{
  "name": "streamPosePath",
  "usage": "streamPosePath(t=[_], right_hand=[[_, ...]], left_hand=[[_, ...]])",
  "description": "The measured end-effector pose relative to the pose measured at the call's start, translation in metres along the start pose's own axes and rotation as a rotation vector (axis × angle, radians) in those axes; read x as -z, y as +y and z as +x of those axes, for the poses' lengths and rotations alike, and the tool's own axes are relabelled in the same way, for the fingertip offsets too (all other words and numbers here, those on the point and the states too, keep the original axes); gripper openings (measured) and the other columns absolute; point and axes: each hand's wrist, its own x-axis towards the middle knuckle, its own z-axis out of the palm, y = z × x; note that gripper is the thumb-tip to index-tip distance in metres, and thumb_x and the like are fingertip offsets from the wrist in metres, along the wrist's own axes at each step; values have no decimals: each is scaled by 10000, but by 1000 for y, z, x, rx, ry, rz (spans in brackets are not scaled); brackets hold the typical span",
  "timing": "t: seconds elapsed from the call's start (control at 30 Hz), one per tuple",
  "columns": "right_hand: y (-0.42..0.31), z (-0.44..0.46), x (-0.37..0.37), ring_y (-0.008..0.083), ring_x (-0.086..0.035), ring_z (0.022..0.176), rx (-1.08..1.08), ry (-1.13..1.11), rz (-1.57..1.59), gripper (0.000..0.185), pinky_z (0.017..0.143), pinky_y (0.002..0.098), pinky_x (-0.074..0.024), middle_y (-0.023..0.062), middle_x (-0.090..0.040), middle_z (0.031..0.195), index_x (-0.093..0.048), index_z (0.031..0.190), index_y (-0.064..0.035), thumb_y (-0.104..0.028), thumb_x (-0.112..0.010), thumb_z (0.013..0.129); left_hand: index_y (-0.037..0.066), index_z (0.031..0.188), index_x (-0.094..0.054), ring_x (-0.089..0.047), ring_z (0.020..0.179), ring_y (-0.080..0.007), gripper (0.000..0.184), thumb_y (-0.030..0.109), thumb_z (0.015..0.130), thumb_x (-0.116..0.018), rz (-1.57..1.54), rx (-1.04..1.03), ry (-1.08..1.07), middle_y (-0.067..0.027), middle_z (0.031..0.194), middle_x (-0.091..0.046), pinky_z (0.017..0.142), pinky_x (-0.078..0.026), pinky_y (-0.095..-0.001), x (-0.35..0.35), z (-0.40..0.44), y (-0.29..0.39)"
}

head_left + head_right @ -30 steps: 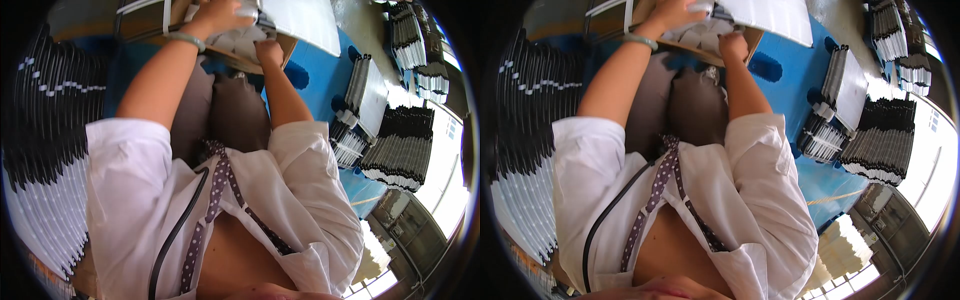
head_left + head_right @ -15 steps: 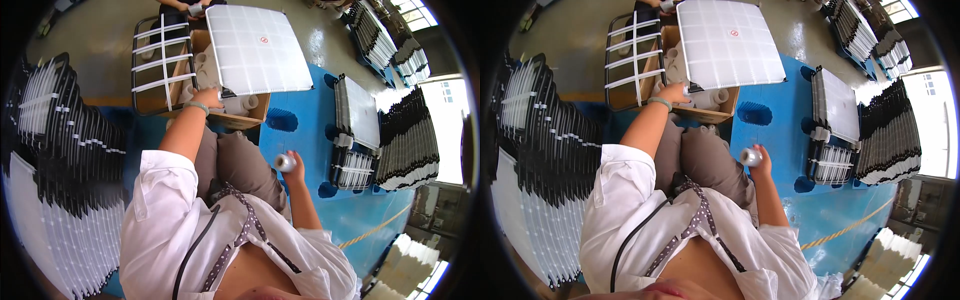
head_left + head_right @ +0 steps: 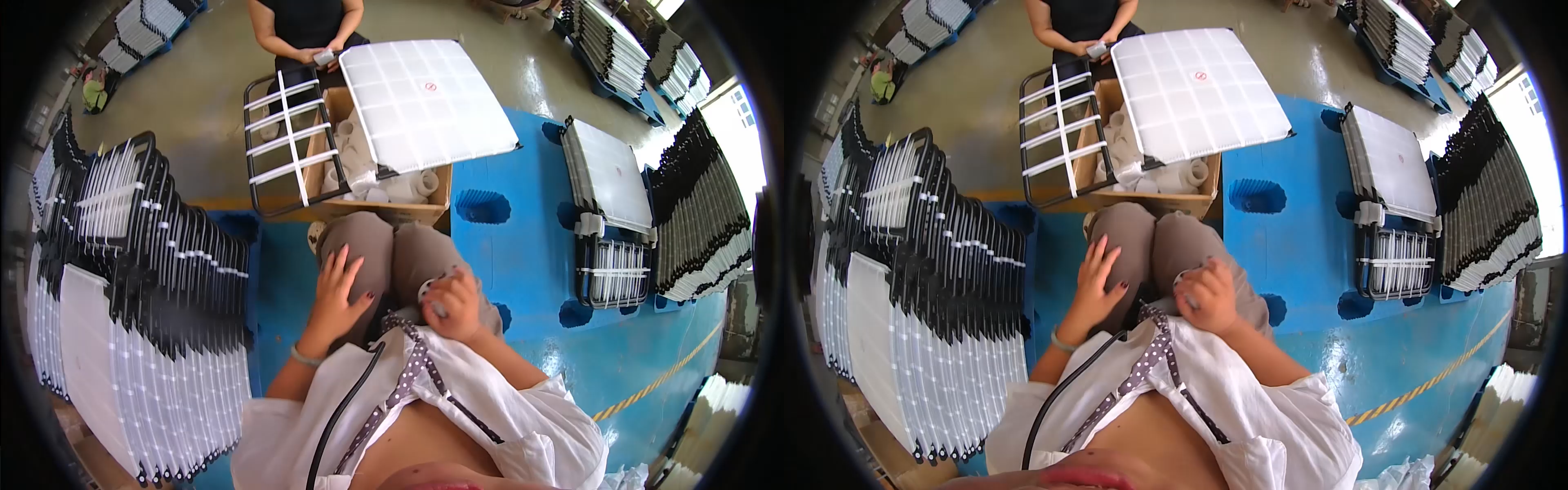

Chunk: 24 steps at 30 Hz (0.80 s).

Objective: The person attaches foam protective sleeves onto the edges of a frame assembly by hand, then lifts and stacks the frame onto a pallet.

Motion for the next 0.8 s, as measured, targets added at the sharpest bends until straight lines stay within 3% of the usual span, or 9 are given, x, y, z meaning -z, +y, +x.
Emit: streamPosePath(t=[0.1,0.2,0.3,0.47,0.7,0.8], right_hand=[[-2,-1,-16,235,-541,809,132,4,75,222,810,422,-438,25,-594,867,-597,780,-127,-75,-686,584],[1,5,-24,231,-542,812,148,16,163,199,803,409,-447,37,-593,901,-599,773,-117,-87,-678,593],[1,12,-25,243,-535,813,99,36,205,193,809,404,-443,45,-587,885,-594,775,-112,-65,-652,597],[8,12,-26,245,-537,796,85,50,208,188,798,403,-440,41,-588,876,-583,761,-114,-57,-643,592],[12,11,-16,264,-534,771,115,16,211,188,762,426,-434,66,-590,869,-583,774,-99,-164,-673,622],[18,10,-16,278,-521,760,98,32,224,201,752,429,-435,82,-586,866,-581,773,-83,-208,-670,643]], left_hand=[[91,1325,-410,-267,1267,-455,585,364,828,-552,106,53,54,-198,1439,-248,1015,-236,-520,-3,-17,12],[85,1327,-409,-253,1281,-440,577,395,849,-498,243,147,70,-191,1440,-252,1023,-214,-518,1,-14,21],[80,1322,-415,-241,1292,-430,556,390,863,-459,192,146,135,-188,1439,-259,1030,-203,-507,0,-15,8],[64,1304,-431,-263,1283,-425,491,283,866,-425,156,96,132,-182,1430,-283,1028,-219,-498,1,-12,5],[50,1328,-388,-284,1272,-414,544,347,874,-430,59,100,176,-159,1417,-312,1013,-236,-486,-8,-1,5],[50,1340,-368,-291,1268,-408,606,335,829,-526,24,147,173,-149,1420,-309,1004,-242,-488,-5,3,11]])
